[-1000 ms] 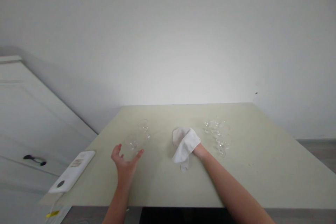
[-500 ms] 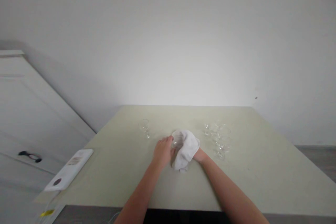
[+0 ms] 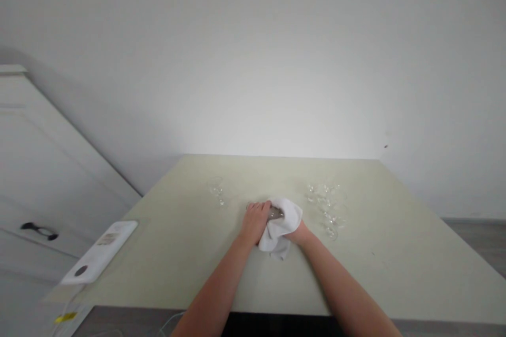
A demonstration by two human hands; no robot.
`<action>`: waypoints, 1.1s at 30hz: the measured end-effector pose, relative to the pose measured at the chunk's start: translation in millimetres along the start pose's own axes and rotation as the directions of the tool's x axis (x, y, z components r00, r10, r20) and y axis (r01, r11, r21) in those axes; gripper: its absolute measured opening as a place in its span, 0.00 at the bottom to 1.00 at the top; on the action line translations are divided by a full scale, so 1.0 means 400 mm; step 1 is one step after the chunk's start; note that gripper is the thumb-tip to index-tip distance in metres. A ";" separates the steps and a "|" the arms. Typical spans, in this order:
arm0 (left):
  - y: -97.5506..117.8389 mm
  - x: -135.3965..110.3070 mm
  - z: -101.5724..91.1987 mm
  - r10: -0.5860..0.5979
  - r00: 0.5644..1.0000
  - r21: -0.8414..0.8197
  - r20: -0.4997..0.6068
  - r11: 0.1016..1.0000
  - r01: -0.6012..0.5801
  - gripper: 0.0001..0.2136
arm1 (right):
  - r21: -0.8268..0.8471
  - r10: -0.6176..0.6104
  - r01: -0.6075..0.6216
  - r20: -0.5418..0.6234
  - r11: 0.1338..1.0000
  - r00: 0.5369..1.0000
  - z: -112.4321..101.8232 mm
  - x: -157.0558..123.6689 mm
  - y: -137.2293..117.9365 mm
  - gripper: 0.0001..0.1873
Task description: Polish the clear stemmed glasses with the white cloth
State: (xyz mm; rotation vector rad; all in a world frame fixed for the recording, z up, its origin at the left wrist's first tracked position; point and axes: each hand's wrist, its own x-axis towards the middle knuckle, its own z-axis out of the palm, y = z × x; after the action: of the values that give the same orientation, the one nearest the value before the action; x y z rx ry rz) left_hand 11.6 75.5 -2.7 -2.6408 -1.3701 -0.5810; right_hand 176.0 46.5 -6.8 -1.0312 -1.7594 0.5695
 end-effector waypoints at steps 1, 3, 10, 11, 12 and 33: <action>-0.003 -0.001 -0.002 -0.007 1.000 -0.002 -0.012 1.000 0.007 0.11 | -0.017 -0.031 0.032 0.012 0.999 0.999 0.001 -0.001 -0.002 0.25; -0.001 -0.002 -0.004 -0.025 0.998 0.012 -0.049 1.000 0.025 0.12 | -0.020 -0.031 0.031 -0.009 0.999 0.999 0.009 -0.005 0.006 0.26; 0.016 -0.005 0.012 0.050 0.997 -0.029 0.051 0.998 -0.049 0.18 | 0.192 0.290 -0.268 -0.096 0.944 0.952 0.032 -0.011 0.041 0.14; 0.015 -0.006 0.012 0.026 0.997 -0.020 0.069 0.999 -0.025 0.18 | 0.189 0.218 -0.200 -0.078 0.961 0.973 0.028 -0.009 0.036 0.16; 0.013 -0.008 0.010 0.002 0.997 -0.005 0.081 1.000 -0.002 0.17 | 0.170 0.118 -0.106 -0.059 0.980 0.991 0.024 -0.008 0.030 0.19; 0.009 -0.013 -0.011 0.118 0.973 -0.149 -0.200 0.977 -0.149 0.24 | 0.335 0.374 -0.283 -0.251 0.899 0.893 0.055 -0.005 0.059 0.13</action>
State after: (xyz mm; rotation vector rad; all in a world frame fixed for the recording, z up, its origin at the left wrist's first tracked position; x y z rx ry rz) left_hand 10.6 67.9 -0.3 -2.6904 -1.1253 -0.9372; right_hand 165.6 59.0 -34.8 -1.1491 -1.1864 0.8063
